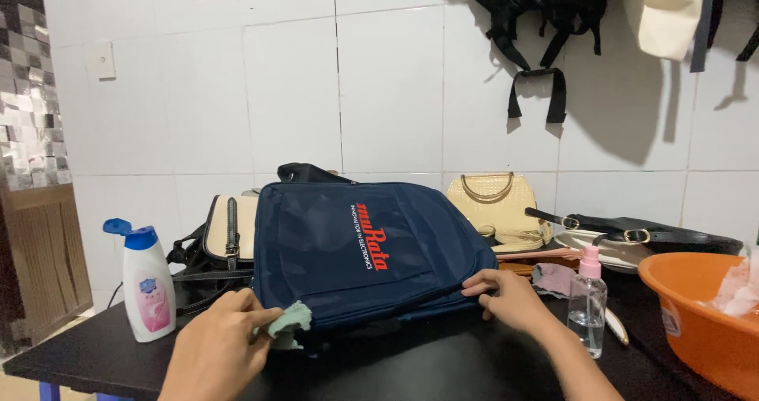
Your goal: Wiping the front surface of a blue bag with a cloth to clean it.
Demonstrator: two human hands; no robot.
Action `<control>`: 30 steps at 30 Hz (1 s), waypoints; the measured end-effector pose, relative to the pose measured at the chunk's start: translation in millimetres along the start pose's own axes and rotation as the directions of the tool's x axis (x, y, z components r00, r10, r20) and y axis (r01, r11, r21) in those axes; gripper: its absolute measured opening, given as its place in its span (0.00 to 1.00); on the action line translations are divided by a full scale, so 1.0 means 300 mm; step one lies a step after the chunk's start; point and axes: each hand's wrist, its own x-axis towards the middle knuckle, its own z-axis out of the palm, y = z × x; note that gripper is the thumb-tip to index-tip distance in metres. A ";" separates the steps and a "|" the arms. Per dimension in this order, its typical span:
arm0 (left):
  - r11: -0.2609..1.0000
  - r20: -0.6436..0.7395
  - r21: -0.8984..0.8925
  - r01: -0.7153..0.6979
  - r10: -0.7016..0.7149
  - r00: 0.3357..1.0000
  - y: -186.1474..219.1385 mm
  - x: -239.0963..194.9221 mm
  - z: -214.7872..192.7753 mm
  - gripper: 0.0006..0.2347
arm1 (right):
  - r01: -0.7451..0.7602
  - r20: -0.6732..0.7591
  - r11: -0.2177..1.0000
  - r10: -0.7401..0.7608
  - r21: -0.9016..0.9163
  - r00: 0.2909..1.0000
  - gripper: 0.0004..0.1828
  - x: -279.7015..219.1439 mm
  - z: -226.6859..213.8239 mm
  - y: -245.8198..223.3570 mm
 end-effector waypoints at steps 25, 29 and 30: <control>0.972 -0.099 -0.097 -0.213 0.203 0.974 0.349 0.134 0.146 0.09 | 0.025 0.000 1.000 -0.025 0.010 1.000 0.23 -0.002 -0.003 0.003; 0.963 -0.146 -0.125 -0.241 0.222 0.964 0.423 0.179 0.208 0.10 | -0.003 0.011 1.000 0.003 0.012 1.000 0.23 -0.016 -0.005 -0.010; 0.959 -0.168 -0.113 -0.259 0.239 0.957 0.441 0.191 0.223 0.07 | -0.003 0.012 1.000 0.003 0.004 1.000 0.22 -0.014 -0.005 -0.009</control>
